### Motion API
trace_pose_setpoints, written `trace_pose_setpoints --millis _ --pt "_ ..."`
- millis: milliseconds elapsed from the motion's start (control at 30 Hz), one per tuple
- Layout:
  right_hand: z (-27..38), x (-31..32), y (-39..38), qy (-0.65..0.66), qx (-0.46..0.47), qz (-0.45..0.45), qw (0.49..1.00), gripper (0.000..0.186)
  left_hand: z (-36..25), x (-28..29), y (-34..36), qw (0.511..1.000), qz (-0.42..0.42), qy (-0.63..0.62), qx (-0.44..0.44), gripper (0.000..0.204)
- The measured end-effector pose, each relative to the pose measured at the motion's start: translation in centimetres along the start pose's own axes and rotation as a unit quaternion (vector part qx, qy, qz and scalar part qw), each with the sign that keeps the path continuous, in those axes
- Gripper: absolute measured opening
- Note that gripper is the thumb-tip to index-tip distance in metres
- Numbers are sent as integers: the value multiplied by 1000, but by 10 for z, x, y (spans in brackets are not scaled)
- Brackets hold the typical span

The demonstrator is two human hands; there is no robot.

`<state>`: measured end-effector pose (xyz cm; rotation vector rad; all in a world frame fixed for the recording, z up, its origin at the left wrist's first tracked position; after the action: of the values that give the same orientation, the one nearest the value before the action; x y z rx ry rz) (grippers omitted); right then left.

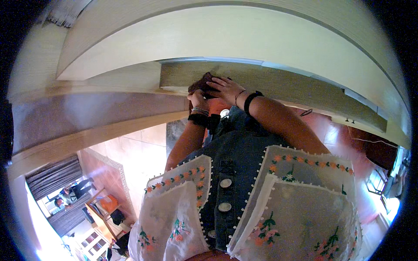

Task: The person wipes a wooden shelf and the front edge of a counter with a dark cloth, moving across the surface and handling several books and papers.

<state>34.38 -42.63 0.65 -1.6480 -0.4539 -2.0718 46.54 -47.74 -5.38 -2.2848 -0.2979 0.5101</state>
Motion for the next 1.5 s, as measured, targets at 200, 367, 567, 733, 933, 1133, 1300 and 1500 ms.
trace_pose_setpoints --millis 200,367,567,733,933,1133,1300,1500 --pt "-23 -4 -72 -31 -7 -33 999 47 60 -24 -26 997 47 61 3 46" --pt "-48 -10 -138 18 -26 -34 999 48 126 -45 -32 992 87 95 13 49" --pt "-55 4 -210 17 -47 -7 999 50 213 -51 -11 954 172 213 -123 50" --pt "-70 -3 -286 -8 -94 -52 994 45 234 -108 -96 968 162 194 -10 46" --pt "-77 -1 -338 18 -164 -93 982 42 241 -146 -160 934 203 292 -24 48" --pt "-93 18 -365 144 -241 -233 931 40 214 -196 -218 683 203 494 -497 39" --pt "-98 35 -367 40 -270 -261 926 38 216 -219 -215 630 186 577 -486 42" --pt "-108 0 -365 43 -284 -192 938 46 229 -214 -207 419 232 726 -494 51"
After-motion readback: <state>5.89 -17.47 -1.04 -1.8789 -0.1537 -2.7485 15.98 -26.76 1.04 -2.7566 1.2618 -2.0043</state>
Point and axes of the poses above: each hand's wrist, its own y-axis towards the middle knuckle, its own x-axis out of the back of the hand, z = x × y, the point moved 5 cm from there along y, towards the middle knuckle, and after that the axes turned 7 degrees about x, right-handed, at the moved point
